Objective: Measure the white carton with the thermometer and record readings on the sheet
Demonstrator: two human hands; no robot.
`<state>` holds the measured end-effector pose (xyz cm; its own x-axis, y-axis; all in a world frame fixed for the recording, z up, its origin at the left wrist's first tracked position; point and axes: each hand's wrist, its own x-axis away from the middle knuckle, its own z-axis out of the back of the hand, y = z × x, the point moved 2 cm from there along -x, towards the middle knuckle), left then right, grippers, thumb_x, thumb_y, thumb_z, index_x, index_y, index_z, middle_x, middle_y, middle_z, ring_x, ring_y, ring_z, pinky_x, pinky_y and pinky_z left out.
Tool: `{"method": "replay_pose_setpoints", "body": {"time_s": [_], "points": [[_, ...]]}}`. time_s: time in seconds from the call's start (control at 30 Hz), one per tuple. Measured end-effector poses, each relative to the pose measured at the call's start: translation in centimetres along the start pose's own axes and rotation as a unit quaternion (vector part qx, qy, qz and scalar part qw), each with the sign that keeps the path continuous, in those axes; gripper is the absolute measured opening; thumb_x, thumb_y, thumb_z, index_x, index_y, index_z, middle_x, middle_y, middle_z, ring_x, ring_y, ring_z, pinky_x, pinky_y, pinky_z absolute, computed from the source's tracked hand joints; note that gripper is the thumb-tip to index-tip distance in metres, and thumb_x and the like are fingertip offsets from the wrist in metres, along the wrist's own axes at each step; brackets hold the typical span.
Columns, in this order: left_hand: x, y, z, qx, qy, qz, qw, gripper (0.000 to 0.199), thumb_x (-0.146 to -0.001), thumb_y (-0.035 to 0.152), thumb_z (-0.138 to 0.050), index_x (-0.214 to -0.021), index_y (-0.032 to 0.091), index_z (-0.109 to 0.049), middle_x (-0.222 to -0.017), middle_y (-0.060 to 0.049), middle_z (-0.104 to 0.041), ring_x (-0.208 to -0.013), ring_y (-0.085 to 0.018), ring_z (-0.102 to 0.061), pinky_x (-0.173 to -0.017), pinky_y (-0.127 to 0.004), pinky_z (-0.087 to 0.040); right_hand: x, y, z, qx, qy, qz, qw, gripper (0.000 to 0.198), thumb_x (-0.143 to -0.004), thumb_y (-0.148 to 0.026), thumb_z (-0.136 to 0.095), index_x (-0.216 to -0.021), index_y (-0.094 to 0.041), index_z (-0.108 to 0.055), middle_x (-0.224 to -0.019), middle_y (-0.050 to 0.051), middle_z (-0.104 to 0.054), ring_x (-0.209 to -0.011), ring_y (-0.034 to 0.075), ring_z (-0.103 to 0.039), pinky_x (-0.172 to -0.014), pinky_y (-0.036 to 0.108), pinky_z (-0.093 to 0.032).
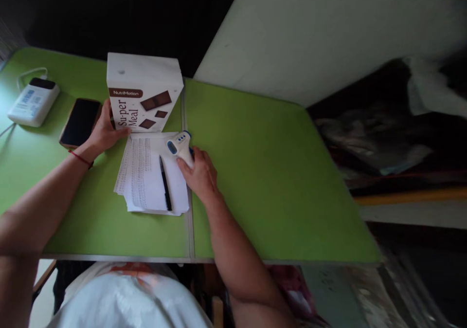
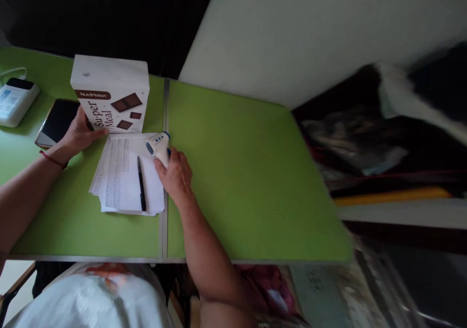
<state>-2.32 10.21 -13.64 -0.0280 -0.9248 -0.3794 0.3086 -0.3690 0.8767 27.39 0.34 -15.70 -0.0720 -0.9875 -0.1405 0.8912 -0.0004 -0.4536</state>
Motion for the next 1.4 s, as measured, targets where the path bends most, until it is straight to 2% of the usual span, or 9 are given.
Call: {"method": "replay_pose_setpoints", "body": {"time_s": [0.1, 0.2, 0.3, 0.4, 0.47, 0.53, 0.73, 1.03, 1.4], "points": [[0.1, -0.2, 0.6, -0.063, 0.004, 0.01, 0.998, 0.079, -0.056, 0.036, -0.095, -0.123, 0.018, -0.057, -0.119, -0.012, -0.061, -0.115, -0.036, -0.059, -0.101, -0.051, -0.053, -0.1, -0.1, 0.2, -0.047, -0.013, -0.038, 0.998, 0.054, -0.084, -0.046, -0.064, -0.124, -0.009, -0.062, -0.108, 0.018, -0.064, -0.098, 0.03, -0.063, -0.082, 0.04, -0.051], [0.7, 0.4, 1.0, -0.075, 0.028, 0.031, 0.996, 0.079, -0.056, 0.049, -0.094, -0.119, 0.016, -0.061, -0.116, -0.014, -0.062, -0.111, -0.036, -0.061, -0.101, -0.053, -0.052, 0.1, -0.6, 0.5, -0.196, 0.003, -0.032, 0.98, 0.054, -0.079, -0.053, -0.065, -0.115, -0.012, -0.065, -0.104, 0.015, -0.066, -0.096, 0.028, -0.064, -0.084, 0.04, -0.051], [1.4, 1.5, 1.0, -0.025, 0.035, 0.056, 0.998, 0.077, -0.064, 0.06, -0.089, -0.12, 0.015, -0.061, -0.115, -0.014, -0.066, -0.105, -0.032, -0.065, -0.095, -0.051, -0.055, 1.0, -2.1, 0.6, -0.412, 0.004, -0.007, 0.911, 0.052, -0.079, -0.058, -0.064, -0.109, -0.015, -0.066, -0.1, 0.011, -0.068, -0.089, 0.023, -0.063, -0.08, 0.035, -0.05], [2.1, 2.7, 0.7, 0.033, 0.038, 0.068, 0.996, 0.072, -0.068, 0.067, -0.083, -0.114, 0.014, -0.064, -0.113, -0.014, -0.069, -0.102, -0.031, -0.066, -0.091, -0.048, -0.057, 2.3, -3.9, 0.3, -0.552, -0.031, -0.011, 0.833, 0.041, -0.08, -0.056, -0.065, -0.093, -0.017, -0.066, -0.08, 0.004, -0.062, -0.069, 0.015, -0.053, -0.065, 0.027, -0.044], [2.6, 3.4, 0.4, 0.074, 0.03, 0.077, 0.994, 0.07, -0.07, 0.069, -0.08, -0.11, 0.014, -0.066, -0.113, -0.014, -0.07, -0.101, -0.031, -0.067, -0.087, -0.046, -0.058, 3.1, -4.8, -0.1, -0.596, -0.057, -0.01, 0.801, 0.04, -0.08, -0.056, -0.066, -0.085, -0.017, -0.064, -0.071, 0.001, -0.055, -0.062, 0.012, -0.045, -0.059, 0.025, -0.037], [3.0, 3.7, 0.0, 0.093, 0.012, 0.099, 0.991, 0.07, -0.069, 0.07, -0.08, -0.109, 0.014, -0.066, -0.111, -0.015, -0.071, -0.098, -0.031, -0.069, -0.083, -0.044, -0.059, 3.7, -5.4, -0.3, -0.613, -0.076, 0.002, 0.786, 0.041, -0.081, -0.058, -0.067, -0.086, -0.017, -0.064, -0.072, 0.001, -0.054, -0.063, 0.012, -0.044, -0.058, 0.024, -0.035], [3.5, 3.9, -0.6, 0.026, -0.022, 0.141, 0.989, 0.065, -0.065, 0.069, -0.083, -0.098, 0.017, -0.064, -0.1, -0.013, -0.072, -0.09, -0.031, -0.069, -0.073, -0.043, -0.058, 3.7, -5.8, -0.6, -0.611, -0.077, 0.013, 0.788, 0.045, -0.082, -0.062, -0.068, -0.093, -0.019, -0.065, -0.077, 0.002, -0.058, -0.069, 0.014, -0.049, -0.067, 0.027, -0.042], [3.5, 4.0, -0.5, -0.014, -0.045, 0.1, 0.994, 0.069, -0.067, 0.072, -0.079, -0.105, 0.016, -0.065, -0.102, -0.013, -0.073, -0.088, -0.029, -0.069, -0.074, -0.041, -0.057, 3.0, -6.2, -1.4, -0.608, -0.108, -0.024, 0.786, 0.047, -0.078, -0.064, -0.069, -0.087, -0.018, -0.06, -0.073, 0.0, -0.052, -0.065, 0.012, -0.043, -0.061, 0.025, -0.036], [3.5, 4.2, -0.5, -0.013, -0.06, 0.055, 0.997, 0.062, -0.073, 0.067, -0.078, -0.108, 0.016, -0.067, -0.102, -0.012, -0.074, -0.087, -0.028, -0.069, -0.076, -0.042, -0.058, 3.2, -6.8, -0.7, -0.594, -0.134, 0.002, 0.793, 0.055, -0.078, -0.071, -0.069, -0.083, -0.018, -0.057, -0.071, 0.0, -0.052, -0.062, 0.011, -0.042, -0.059, 0.025, -0.036]]}}
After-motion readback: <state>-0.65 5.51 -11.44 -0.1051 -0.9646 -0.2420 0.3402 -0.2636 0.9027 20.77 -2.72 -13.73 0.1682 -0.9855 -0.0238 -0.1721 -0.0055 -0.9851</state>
